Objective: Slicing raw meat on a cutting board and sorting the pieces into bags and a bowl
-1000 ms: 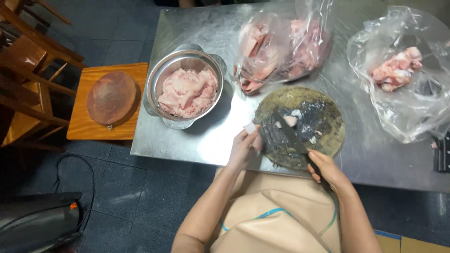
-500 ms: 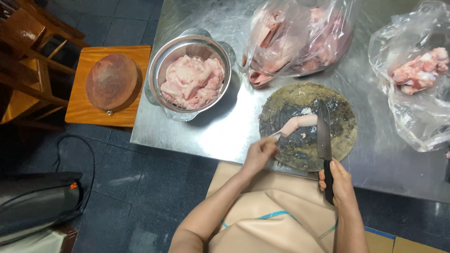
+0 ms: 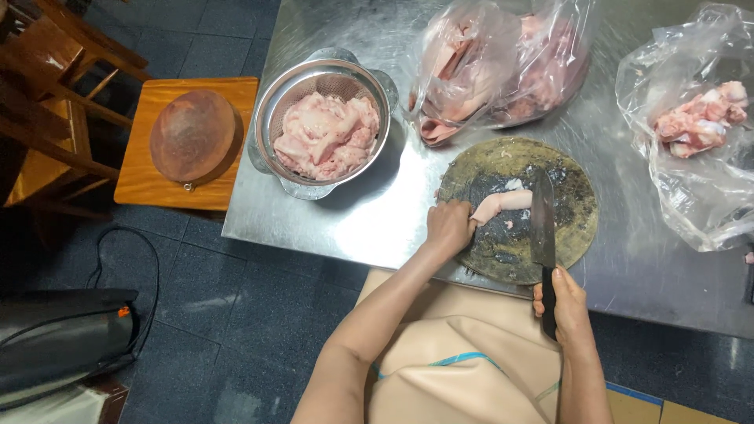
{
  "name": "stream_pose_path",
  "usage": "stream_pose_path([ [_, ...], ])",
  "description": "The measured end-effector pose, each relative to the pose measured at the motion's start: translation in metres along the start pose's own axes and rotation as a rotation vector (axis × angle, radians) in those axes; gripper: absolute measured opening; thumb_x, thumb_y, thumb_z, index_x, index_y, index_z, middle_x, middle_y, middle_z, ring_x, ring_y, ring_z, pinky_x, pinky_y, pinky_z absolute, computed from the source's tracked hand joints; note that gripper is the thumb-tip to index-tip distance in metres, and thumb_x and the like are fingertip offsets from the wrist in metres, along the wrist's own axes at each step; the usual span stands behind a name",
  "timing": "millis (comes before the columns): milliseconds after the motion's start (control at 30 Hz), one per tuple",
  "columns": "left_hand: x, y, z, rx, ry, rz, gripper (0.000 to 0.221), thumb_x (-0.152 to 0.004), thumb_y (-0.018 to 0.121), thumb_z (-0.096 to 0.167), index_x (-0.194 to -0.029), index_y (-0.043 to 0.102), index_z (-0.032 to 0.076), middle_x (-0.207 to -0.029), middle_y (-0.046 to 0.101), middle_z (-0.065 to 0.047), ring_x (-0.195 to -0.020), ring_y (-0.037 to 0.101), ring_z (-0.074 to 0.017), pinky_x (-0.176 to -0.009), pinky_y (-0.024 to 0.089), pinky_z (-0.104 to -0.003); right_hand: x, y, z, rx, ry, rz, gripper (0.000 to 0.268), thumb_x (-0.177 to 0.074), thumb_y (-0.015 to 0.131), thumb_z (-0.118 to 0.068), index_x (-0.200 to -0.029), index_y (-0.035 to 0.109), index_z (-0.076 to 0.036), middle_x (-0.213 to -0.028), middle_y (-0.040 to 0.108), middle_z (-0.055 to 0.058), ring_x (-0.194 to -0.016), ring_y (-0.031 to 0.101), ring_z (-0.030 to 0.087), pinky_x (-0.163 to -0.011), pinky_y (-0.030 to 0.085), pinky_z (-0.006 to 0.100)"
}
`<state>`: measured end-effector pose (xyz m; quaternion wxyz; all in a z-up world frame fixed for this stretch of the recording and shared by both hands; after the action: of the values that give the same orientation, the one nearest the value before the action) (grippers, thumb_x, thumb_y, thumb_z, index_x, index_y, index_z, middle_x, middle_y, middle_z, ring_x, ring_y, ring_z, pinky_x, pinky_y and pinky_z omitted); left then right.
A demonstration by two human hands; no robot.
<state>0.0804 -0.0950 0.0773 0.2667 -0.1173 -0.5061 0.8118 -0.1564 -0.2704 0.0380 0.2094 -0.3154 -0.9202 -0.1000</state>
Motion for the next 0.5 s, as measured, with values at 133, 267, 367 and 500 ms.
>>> stream_pose_path([
  [133,0.003,-0.004,0.004,0.043,0.035,0.048,0.022,-0.086,0.071,0.035,-0.091,0.072,0.013,-0.083,0.069,-0.013,-0.087,0.069,-0.0391,-0.078,0.053,-0.052,-0.006,-0.003,0.007,-0.007,-0.004,0.001,0.041,-0.115,0.042,-0.035,-0.148,0.052,-0.012,-0.063,0.052,0.021,-0.04,0.049,0.026,-0.034,0.045,0.041],
  [267,0.011,-0.02,0.005,0.284,-0.041,-0.052,0.029,-0.096,0.059,0.037,-0.102,0.066,0.009,-0.086,0.072,-0.022,-0.089,0.071,-0.0484,-0.077,0.053,-0.058,-0.009,-0.005,0.014,-0.009,-0.012,0.0,0.041,-0.115,0.043,-0.036,-0.147,0.053,-0.013,-0.063,0.052,0.021,-0.039,0.051,0.026,-0.034,0.045,0.041],
  [367,0.015,-0.011,-0.006,0.671,-0.189,-0.159,0.02,-0.095,0.063,0.027,-0.099,0.071,0.009,-0.063,0.071,-0.006,-0.07,0.076,-0.0288,-0.07,0.058,-0.04,-0.007,-0.004,0.013,-0.006,-0.028,0.009,0.04,-0.115,0.043,-0.036,-0.147,0.055,-0.013,-0.062,0.052,0.021,-0.039,0.05,0.026,-0.034,0.045,0.041],
  [500,0.031,0.013,-0.026,0.953,-0.286,-0.267,0.031,-0.094,0.062,0.01,-0.12,0.067,-0.006,-0.069,0.072,-0.014,-0.057,0.072,-0.0209,-0.058,0.061,-0.033,-0.008,-0.004,0.014,0.009,-0.054,0.014,0.04,-0.115,0.043,-0.036,-0.146,0.056,-0.014,-0.061,0.052,0.02,-0.038,0.05,0.026,-0.033,0.046,0.04],
])
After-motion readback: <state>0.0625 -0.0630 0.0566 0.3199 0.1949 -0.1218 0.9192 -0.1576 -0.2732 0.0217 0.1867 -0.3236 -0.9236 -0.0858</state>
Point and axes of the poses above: each hand's wrist, its own x-axis away from the middle knuckle, its own y-axis out of the palm, z = x × y, the point moved 3 cm from there along -x, towards the middle knuckle
